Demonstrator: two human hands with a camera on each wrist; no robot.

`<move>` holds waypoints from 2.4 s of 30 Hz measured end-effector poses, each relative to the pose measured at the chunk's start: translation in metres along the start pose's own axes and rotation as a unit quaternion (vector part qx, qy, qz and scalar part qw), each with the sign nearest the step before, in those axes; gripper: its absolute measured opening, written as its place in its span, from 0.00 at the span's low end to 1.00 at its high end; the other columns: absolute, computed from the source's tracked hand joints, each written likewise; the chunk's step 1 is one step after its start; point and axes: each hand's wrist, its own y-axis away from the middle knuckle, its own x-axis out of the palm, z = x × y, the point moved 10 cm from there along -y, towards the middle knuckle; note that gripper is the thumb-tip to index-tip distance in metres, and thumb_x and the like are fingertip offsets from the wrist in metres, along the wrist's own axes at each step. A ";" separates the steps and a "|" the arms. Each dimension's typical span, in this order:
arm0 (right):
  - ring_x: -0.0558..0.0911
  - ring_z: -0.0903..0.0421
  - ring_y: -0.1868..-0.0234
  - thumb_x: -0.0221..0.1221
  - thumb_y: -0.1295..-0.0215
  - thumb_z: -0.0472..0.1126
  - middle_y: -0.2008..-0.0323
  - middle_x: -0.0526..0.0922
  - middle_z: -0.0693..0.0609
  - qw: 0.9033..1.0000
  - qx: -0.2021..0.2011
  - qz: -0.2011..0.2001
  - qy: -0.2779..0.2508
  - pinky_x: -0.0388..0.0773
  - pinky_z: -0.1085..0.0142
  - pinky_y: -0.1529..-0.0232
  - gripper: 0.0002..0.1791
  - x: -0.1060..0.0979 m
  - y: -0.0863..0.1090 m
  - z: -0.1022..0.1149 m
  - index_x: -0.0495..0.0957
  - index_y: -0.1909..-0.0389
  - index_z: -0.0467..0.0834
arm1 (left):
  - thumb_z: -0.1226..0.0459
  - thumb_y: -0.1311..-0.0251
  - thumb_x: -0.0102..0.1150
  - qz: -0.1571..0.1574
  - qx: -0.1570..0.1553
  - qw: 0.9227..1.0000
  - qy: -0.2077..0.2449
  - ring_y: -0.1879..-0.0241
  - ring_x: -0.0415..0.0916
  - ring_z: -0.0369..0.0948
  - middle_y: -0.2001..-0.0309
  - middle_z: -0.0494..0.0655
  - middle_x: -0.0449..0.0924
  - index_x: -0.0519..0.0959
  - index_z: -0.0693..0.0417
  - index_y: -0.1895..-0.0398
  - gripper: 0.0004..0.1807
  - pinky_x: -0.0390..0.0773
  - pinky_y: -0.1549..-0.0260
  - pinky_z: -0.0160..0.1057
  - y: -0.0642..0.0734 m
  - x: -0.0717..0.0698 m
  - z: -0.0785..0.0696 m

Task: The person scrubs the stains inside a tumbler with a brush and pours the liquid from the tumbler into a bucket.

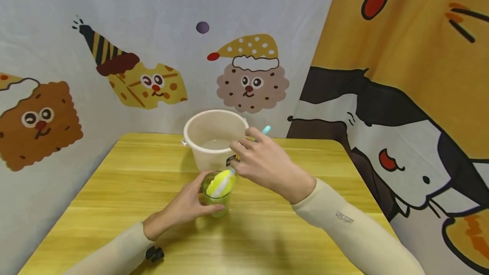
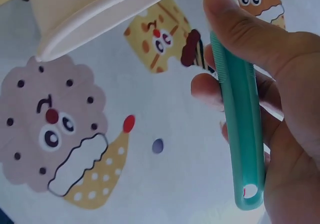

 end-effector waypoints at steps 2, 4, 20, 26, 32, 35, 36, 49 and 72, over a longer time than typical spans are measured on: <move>0.90 0.53 0.55 0.82 0.30 0.42 0.58 0.86 0.55 1.000 -0.005 -0.008 0.014 0.84 0.55 0.32 0.11 0.000 -0.006 0.004 0.92 0.68 0.60 | 0.46 0.38 0.90 -0.001 -0.002 1.000 0.001 0.32 0.88 0.46 0.28 0.47 0.86 0.66 0.45 0.13 0.56 0.89 0.32 0.53 0.000 0.000 0.000; 0.90 0.53 0.54 0.83 0.32 0.42 0.58 0.86 0.55 1.000 -0.009 -0.013 0.018 0.83 0.55 0.30 0.11 -0.001 -0.012 0.009 0.92 0.69 0.61 | 0.47 0.38 0.90 -0.002 0.000 1.000 0.001 0.35 0.88 0.45 0.29 0.46 0.87 0.67 0.44 0.14 0.54 0.89 0.35 0.50 0.000 0.000 0.000; 0.87 0.56 0.58 0.80 0.32 0.52 0.63 0.86 0.59 0.998 -0.056 0.001 0.043 0.77 0.59 0.36 0.10 0.014 -0.036 0.039 0.91 0.72 0.61 | 0.42 0.37 0.89 -0.003 0.009 1.000 -0.003 0.35 0.87 0.43 0.30 0.41 0.86 0.67 0.41 0.13 0.55 0.89 0.35 0.47 0.001 -0.002 -0.003; 0.90 0.56 0.56 0.76 0.28 0.55 0.62 0.87 0.60 0.996 -0.074 0.014 0.045 0.76 0.58 0.31 0.09 0.021 -0.039 0.049 0.93 0.69 0.62 | 0.43 0.37 0.89 -0.012 0.018 1.000 0.000 0.27 0.85 0.48 0.22 0.46 0.83 0.65 0.40 0.11 0.56 0.87 0.29 0.57 0.001 -0.004 -0.005; 0.89 0.57 0.56 0.76 0.28 0.56 0.62 0.88 0.61 0.995 -0.086 0.034 0.044 0.75 0.57 0.30 0.09 0.029 -0.039 0.056 0.91 0.70 0.63 | 0.43 0.36 0.88 -0.012 0.027 1.000 -0.005 0.27 0.85 0.48 0.21 0.47 0.82 0.64 0.38 0.11 0.56 0.87 0.30 0.56 0.001 -0.003 -0.007; 0.87 0.57 0.58 0.75 0.27 0.57 0.63 0.87 0.61 0.994 -0.091 0.033 0.041 0.74 0.57 0.32 0.11 0.032 -0.039 0.060 0.90 0.71 0.63 | 0.43 0.36 0.88 -0.012 0.024 1.000 -0.002 0.29 0.87 0.48 0.23 0.46 0.84 0.63 0.37 0.10 0.57 0.89 0.32 0.54 0.001 -0.003 -0.006; 0.87 0.57 0.59 0.74 0.26 0.57 0.63 0.87 0.61 0.994 -0.093 0.032 0.042 0.74 0.57 0.32 0.12 0.034 -0.039 0.061 0.90 0.71 0.63 | 0.43 0.36 0.88 -0.011 0.023 1.000 0.000 0.29 0.87 0.48 0.23 0.46 0.84 0.63 0.37 0.10 0.57 0.89 0.32 0.54 0.001 -0.003 -0.006; 0.86 0.58 0.57 0.70 0.23 0.60 0.60 0.89 0.61 0.990 -0.112 0.055 0.066 0.72 0.58 0.32 0.12 0.045 -0.037 0.074 0.93 0.67 0.63 | 0.42 0.37 0.88 -0.009 0.007 1.000 0.001 0.20 0.81 0.56 0.17 0.50 0.79 0.63 0.41 0.09 0.59 0.83 0.23 0.65 0.001 -0.004 -0.002; 0.86 0.59 0.52 0.76 0.28 0.59 0.58 0.90 0.64 0.991 -0.110 0.054 0.054 0.71 0.61 0.35 0.05 0.049 -0.033 0.073 0.94 0.64 0.66 | 0.40 0.39 0.90 -0.010 -0.005 1.000 0.010 0.15 0.74 0.54 0.11 0.47 0.72 0.63 0.37 0.09 0.61 0.76 0.17 0.69 -0.003 -0.002 -0.001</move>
